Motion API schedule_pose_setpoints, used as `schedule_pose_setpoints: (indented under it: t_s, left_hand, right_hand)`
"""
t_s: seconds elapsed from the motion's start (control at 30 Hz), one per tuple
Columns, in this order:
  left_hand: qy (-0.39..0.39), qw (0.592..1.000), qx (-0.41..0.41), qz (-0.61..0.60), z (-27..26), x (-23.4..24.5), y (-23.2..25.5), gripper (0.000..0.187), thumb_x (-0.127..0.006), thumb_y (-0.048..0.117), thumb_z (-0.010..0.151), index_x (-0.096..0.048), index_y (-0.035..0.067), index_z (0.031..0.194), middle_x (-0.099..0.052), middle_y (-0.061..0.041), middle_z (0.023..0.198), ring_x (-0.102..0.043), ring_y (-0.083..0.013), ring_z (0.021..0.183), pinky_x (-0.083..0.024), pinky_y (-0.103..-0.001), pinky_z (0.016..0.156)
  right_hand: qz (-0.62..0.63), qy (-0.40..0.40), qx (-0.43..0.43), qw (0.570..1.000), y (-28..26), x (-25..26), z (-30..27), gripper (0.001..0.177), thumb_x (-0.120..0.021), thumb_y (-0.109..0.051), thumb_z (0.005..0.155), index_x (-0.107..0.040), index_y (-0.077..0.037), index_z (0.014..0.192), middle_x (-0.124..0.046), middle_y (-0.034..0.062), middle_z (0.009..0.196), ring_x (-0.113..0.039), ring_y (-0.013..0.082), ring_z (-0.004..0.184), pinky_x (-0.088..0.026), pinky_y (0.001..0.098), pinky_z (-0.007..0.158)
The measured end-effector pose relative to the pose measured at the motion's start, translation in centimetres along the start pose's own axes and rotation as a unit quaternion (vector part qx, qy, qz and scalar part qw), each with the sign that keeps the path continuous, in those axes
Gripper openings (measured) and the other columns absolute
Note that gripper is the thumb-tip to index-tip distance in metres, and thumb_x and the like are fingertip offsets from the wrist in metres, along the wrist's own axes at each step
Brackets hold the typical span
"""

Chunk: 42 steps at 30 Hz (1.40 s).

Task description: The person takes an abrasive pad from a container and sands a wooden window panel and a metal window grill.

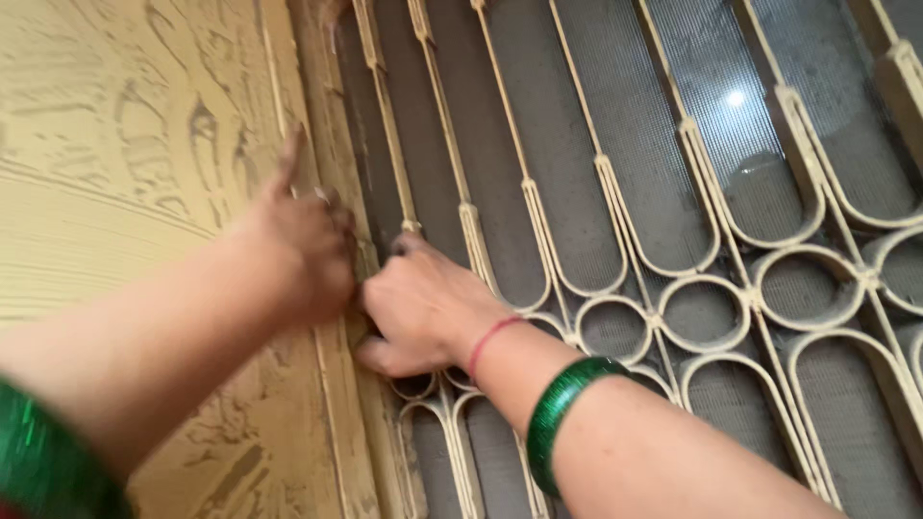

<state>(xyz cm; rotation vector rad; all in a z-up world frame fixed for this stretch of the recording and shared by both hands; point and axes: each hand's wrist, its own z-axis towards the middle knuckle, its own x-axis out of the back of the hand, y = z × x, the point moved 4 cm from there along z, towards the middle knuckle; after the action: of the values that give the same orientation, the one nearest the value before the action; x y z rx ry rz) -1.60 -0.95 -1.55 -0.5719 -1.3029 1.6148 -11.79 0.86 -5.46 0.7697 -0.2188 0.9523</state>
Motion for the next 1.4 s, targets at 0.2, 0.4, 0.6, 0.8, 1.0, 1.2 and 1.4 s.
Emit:
schedule_pose_setpoints:
  t_s: [0.2, 0.4, 0.6, 0.8, 1.0, 1.2, 1.4]
  left_hand:
    - [0.06, 0.997, 0.008, -0.039, 2.3, 1.1, -3.3, 0.043, -0.052, 0.039, 0.105, -0.054, 0.031, 0.147, -0.034, -0.004, 0.166, -0.02, -0.0264, 0.158, 0.012, -0.075, 0.118]
    - [0.117, 0.983, 0.136, -0.037, 5.6, 2.0, -8.2, 0.056, -0.055, 0.027, 0.102, -0.041, 0.025, 0.156, -0.02, -0.006, 0.171, -0.013, -0.0279, 0.16, 0.011, -0.076, 0.118]
    - [0.058, 0.998, 0.0, -0.012, 2.8, -0.5, -1.5, 0.041, -0.054, 0.032, 0.102, -0.061, 0.023, 0.142, -0.04, -0.006, 0.163, -0.029, -0.03, 0.156, 0.007, -0.08, 0.117]
    - [0.107, 0.994, 0.01, -0.036, 3.7, 0.4, -4.3, 0.044, -0.047, 0.037, 0.107, -0.049, 0.027, 0.15, -0.029, -0.006, 0.167, -0.019, -0.0297, 0.158, 0.012, -0.08, 0.117]
    - [0.169, 0.969, 0.179, -0.006, 6.6, 2.2, -10.0, 0.053, -0.045, 0.04, 0.108, -0.033, 0.03, 0.158, -0.021, -0.004, 0.169, -0.014, -0.0241, 0.158, 0.013, -0.076, 0.117]
    - [0.097, 0.993, 0.04, -0.053, 3.1, -0.1, -2.5, 0.05, -0.055, 0.046, 0.101, -0.053, 0.027, 0.148, -0.023, -0.013, 0.17, -0.016, -0.0335, 0.159, 0.011, -0.076, 0.117]
    - [0.114, 0.987, -0.017, -0.112, -0.4, -2.4, 7.5, 0.039, -0.046, 0.034, 0.104, -0.068, 0.014, 0.13, -0.06, -0.008, 0.136, -0.037, -0.029, 0.146, 0.012, -0.073, 0.12]
  right_hand:
    - [0.005, 0.038, 0.006, 0.999, 0.2, -0.2, -0.2, 0.034, -0.064, -0.039, 0.072, -0.072, -0.006, 0.071, -0.071, 0.0203, 0.072, -0.069, 0.0391, 0.076, -0.047, 0.0445, 0.101]
    - [0.018, -0.012, 0.006, 1.0, 0.1, -0.3, -0.1, 0.035, -0.066, -0.039, 0.072, -0.07, -0.005, 0.071, -0.07, 0.0207, 0.066, -0.07, 0.0378, 0.07, -0.041, 0.0439, 0.111]
    - [0.038, 0.056, 0.013, 0.998, -0.1, -0.1, -0.9, 0.031, -0.066, -0.036, 0.073, -0.071, -0.006, 0.071, -0.07, 0.0194, 0.069, -0.069, 0.0377, 0.074, -0.05, 0.0428, 0.1]
    - [0.009, 0.095, 0.034, 0.995, -0.1, 0.3, -0.8, 0.032, -0.069, -0.037, 0.073, -0.071, -0.005, 0.072, -0.07, 0.0197, 0.07, -0.069, 0.0366, 0.073, -0.05, 0.0435, 0.096]
    - [0.051, 0.037, 0.023, 0.998, 0.4, -0.3, -0.2, 0.035, -0.068, -0.04, 0.073, -0.072, -0.005, 0.078, -0.07, 0.019, 0.064, -0.07, 0.0366, 0.069, -0.048, 0.0446, 0.101]
    - [0.033, 0.276, 0.075, 0.958, 0.2, 0.9, -2.2, 0.033, -0.07, -0.026, 0.074, -0.062, -0.005, 0.098, -0.066, 0.0146, 0.092, -0.064, 0.0343, 0.095, -0.045, 0.048, 0.093]
    - [0.028, 0.332, 0.054, 0.941, -0.1, 0.8, -2.5, 0.029, -0.065, -0.015, 0.079, -0.056, -0.01, 0.106, -0.062, 0.0107, 0.109, -0.056, 0.0319, 0.112, -0.04, 0.0472, 0.098]
